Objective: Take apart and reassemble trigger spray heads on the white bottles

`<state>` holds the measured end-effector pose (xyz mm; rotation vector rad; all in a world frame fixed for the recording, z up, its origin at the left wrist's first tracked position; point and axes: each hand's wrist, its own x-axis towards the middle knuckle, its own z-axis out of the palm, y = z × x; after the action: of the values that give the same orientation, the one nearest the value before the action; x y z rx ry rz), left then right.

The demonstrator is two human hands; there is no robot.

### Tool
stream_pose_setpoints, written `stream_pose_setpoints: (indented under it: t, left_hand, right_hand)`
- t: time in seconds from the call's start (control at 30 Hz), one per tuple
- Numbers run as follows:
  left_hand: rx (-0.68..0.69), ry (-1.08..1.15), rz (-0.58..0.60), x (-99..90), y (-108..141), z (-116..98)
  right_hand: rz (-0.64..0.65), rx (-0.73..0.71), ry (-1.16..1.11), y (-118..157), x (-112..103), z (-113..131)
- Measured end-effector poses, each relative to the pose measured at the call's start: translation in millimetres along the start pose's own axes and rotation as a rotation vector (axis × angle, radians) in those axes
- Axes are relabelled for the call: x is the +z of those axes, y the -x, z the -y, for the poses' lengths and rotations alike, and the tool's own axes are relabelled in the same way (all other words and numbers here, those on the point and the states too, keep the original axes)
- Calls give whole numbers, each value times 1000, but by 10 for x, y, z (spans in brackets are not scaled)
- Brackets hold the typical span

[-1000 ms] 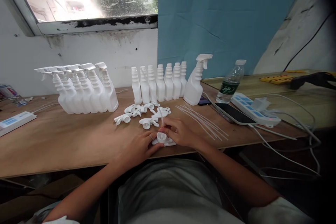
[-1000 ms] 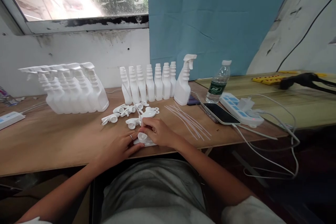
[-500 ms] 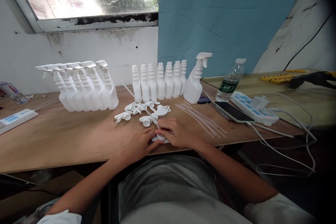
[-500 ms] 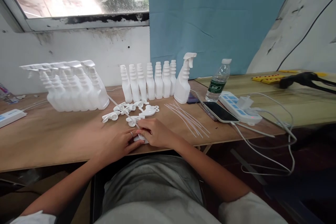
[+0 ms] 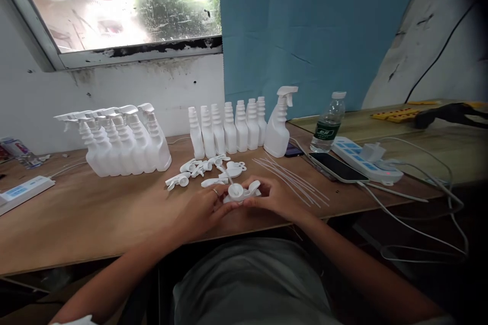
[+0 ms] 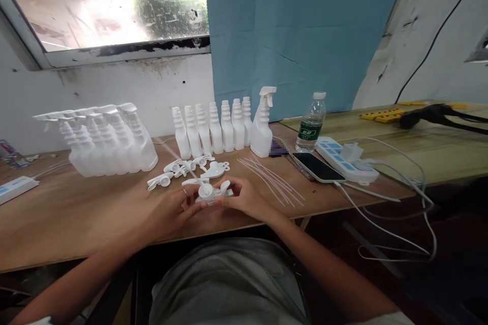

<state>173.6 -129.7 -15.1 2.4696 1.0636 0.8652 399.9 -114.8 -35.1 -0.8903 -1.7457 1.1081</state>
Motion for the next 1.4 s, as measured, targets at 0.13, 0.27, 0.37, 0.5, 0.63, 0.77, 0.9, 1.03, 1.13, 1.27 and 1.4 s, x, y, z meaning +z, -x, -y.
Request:
stream_pose_setpoints:
  t: [0.13,0.27,0.37,0.5,0.63,0.77,0.9,1.03,1.13,1.27,1.4]
  left_hand:
    - [88,-120,-285,-356,-565,343]
    - [-40,-158,-536,-609,-1172,958]
    - [-337,53,-553,-555,-1400,1331]
    - [-494,313,-479,-386,-1440,1525]
    - [-520,273,-552,-452,-1373,1480]
    - [-380,168,-637,-637,-1108,1270]
    - [-167,-90,-614,-677,-676,954]
    - [-77,-273,-541,-623,-457,788]
    - [-73,-301,-507,-605,-461,811]
    - [-68,-338,-485,-605,-489,867]
    - [-89,-401,-458,-607,-485,866]
  right_hand:
    - [-325,-62,-5,33,-178,-150]
    - [-548,-90,-56,67,-310,-275]
    - [-663,-134,-176,69,-321,-270]
    - [-770,-142,-327,53,-286,-198]
    - [-835,-201,-381,70,-267,-125]
    - [-890,-356,-450,121,-286,-87]
    - [-948,-560,-423,166,-305,-127]
    - [-987,-638,-349,196,-282,-167]
    - [-1008,-633,-342,213,-257,-146]
    - [-1012,-665,-357,222,-234,-80]
    - [-1006,-644,-329,225,-219,-51]
